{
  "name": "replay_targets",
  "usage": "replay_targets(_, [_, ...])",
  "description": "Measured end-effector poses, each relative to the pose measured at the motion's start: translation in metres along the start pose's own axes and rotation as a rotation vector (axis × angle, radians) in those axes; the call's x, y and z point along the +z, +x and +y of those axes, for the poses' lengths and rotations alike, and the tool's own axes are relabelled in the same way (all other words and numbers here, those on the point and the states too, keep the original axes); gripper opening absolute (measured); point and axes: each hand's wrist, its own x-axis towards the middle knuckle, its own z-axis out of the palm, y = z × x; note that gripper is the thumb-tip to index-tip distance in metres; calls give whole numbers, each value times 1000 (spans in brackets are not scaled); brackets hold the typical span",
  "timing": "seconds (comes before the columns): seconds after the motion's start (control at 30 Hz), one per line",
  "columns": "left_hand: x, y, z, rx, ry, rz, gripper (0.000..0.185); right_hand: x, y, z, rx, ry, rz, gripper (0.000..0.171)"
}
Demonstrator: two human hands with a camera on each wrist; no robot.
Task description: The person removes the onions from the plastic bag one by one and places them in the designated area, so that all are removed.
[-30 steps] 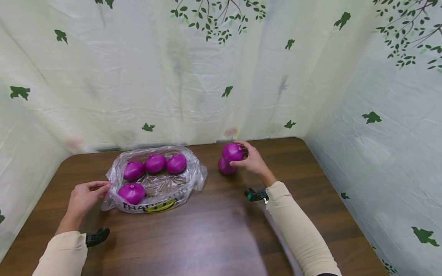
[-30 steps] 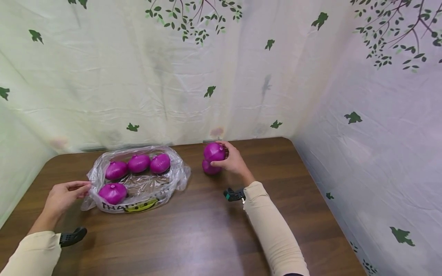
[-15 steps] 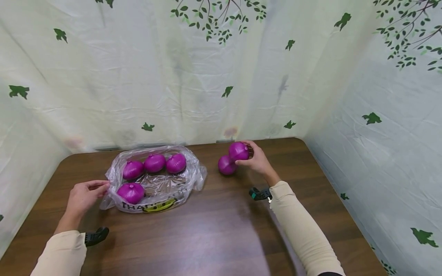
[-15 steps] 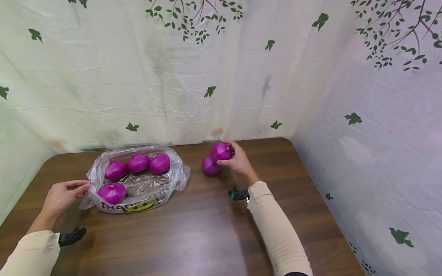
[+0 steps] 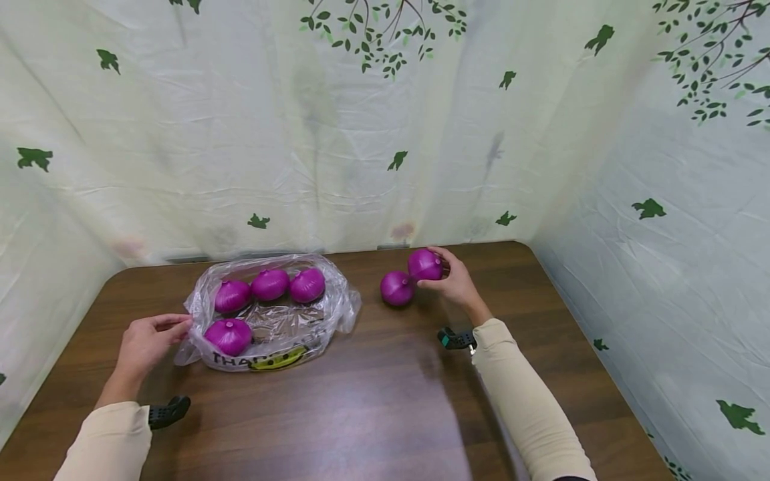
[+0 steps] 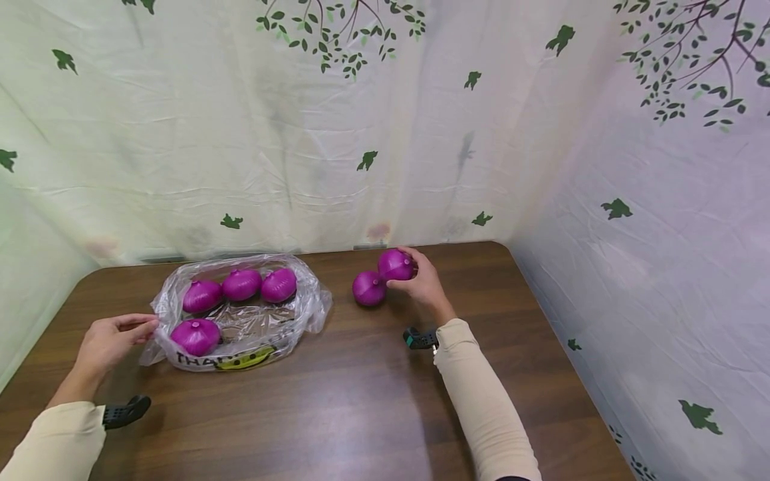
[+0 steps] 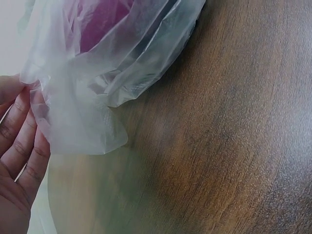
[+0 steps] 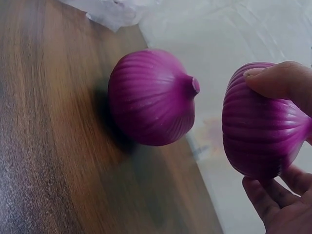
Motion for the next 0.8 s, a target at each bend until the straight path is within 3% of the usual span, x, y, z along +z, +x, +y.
replay_targets(0.57, [1, 0, -2, -26, -21, -11, 57, 1, -6, 8, 49, -12, 43, 75])
replay_targets(0.8, [0, 0, -2, -29, -21, -18, 57, 5, -5, 29, 64, -47, 81, 75])
